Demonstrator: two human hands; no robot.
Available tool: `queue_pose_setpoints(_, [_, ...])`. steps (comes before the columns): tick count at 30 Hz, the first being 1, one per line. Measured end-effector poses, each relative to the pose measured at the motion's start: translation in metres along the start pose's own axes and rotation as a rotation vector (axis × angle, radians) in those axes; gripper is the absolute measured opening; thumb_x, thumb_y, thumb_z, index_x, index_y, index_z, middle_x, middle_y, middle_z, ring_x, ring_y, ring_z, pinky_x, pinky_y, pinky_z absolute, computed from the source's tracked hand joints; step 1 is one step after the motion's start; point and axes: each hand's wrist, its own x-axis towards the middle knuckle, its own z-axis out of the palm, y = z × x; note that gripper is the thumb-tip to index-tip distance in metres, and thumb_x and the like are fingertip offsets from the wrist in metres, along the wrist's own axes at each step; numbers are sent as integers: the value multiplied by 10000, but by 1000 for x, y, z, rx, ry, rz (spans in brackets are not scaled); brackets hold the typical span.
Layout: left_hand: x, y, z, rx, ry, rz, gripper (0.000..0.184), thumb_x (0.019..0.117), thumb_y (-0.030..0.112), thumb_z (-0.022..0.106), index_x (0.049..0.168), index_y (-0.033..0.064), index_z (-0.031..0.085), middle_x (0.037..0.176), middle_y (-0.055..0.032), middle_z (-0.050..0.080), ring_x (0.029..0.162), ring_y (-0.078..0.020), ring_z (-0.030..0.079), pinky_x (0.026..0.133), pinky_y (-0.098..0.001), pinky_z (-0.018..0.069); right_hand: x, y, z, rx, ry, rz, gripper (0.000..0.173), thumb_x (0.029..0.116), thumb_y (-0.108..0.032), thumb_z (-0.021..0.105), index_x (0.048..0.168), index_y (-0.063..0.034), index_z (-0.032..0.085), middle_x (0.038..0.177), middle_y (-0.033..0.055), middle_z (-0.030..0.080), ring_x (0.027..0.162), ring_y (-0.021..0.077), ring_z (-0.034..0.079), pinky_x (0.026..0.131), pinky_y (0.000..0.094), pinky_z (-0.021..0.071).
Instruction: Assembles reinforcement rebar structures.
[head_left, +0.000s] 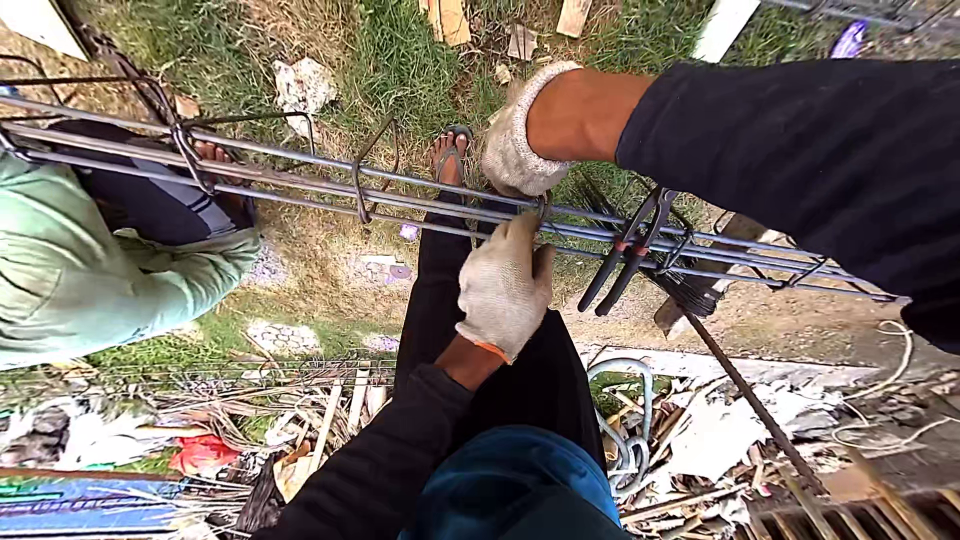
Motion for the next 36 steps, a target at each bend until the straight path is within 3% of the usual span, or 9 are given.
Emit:
queue_pose_setpoints(3, [12, 3, 16, 304, -32, 174, 288, 983, 267, 620, 1252, 198, 697, 1059, -124, 720, 947, -335, 698, 755, -522, 551, -36, -30, -74, 40, -280, 52, 343, 953, -333, 665, 864, -1, 654, 872, 210, 637, 886, 414, 647, 701, 611, 486])
queue_pose_setpoints(6, [22, 5, 22, 496, -43, 289, 239, 988, 222, 596, 1188, 202, 725, 987, -154, 716, 867, -380, 693, 656, -517, 525, -59, -35, -92, 109, -229, 75, 332, 980, -282, 639, 908, 41, 649, 926, 239, 641, 936, 433, 646, 733, 618, 486])
queue_pose_setpoints(9, [26, 3, 22, 502, 19, 368, 176, 970, 203, 620, 1077, 158, 751, 957, -149, 720, 857, -376, 695, 655, -519, 523, -65, -36, -95, 146, -249, 113, 337, 1018, -265, 600, 971, 66, 648, 983, 265, 643, 993, 455, 644, 775, 629, 486])
queue_pose_setpoints(13, [28, -8, 26, 355, 125, 369, 147, 979, 199, 611, 1027, 151, 742, 954, -122, 719, 878, -335, 696, 717, -495, 538, -39, -21, -65, 58, -149, 16, 200, 865, -249, 713, 813, -65, 656, 764, 167, 611, 751, 389, 630, 609, 612, 471])
queue_pose_setpoints(16, [31, -15, 29, 192, 202, 308, 194, 1011, 237, 593, 1063, 129, 745, 975, -108, 735, 905, -303, 714, 748, -489, 562, -64, -12, -87, 157, -146, -2, 114, 903, -212, 719, 870, -110, 680, 765, 128, 602, 725, 347, 626, 599, 581, 473])
queue_pose_setpoints(18, [31, -20, 30, 133, 215, 305, 209, 1017, 247, 584, 1073, 127, 746, 1001, -92, 742, 932, -273, 714, 788, -473, 560, -85, -12, -89, 257, -132, 53, 117, 907, -170, 685, 824, -90, 666, 749, 127, 596, 702, 336, 620, 577, 559, 468])
queue_pose_setpoints(26, [35, -24, 27, 22, 263, 332, 189, 1003, 230, 614, 1035, 109, 756, 965, -65, 751, 914, -209, 713, 823, -424, 560, -139, -23, -36, 813, 56, 227, 155, 978, -168, 594, 966, -145, 746, 903, 42, 704, 876, 209, 679, 781, 479, 547])
queue_pose_setpoints(31, [44, -24, 19, -19, 237, 313, 167, 994, 225, 624, 1002, 111, 746, 944, -36, 747, 870, -168, 709, 774, -411, 567, -152, -54, -17, 943, 223, 297, 144, 981, -137, 594, 977, -123, 738, 919, 41, 702, 882, 182, 676, 804, 432, 556])
queue_pose_setpoints(36, [47, -21, 14, 21, 227, 310, 183, 974, 262, 675, 1065, 116, 738, 982, -47, 730, 885, -175, 694, 794, -403, 566, -152, -45, -19, 979, 154, 322, 159, 975, -165, 585, 949, -149, 741, 892, 28, 702, 859, 175, 670, 765, 452, 542])
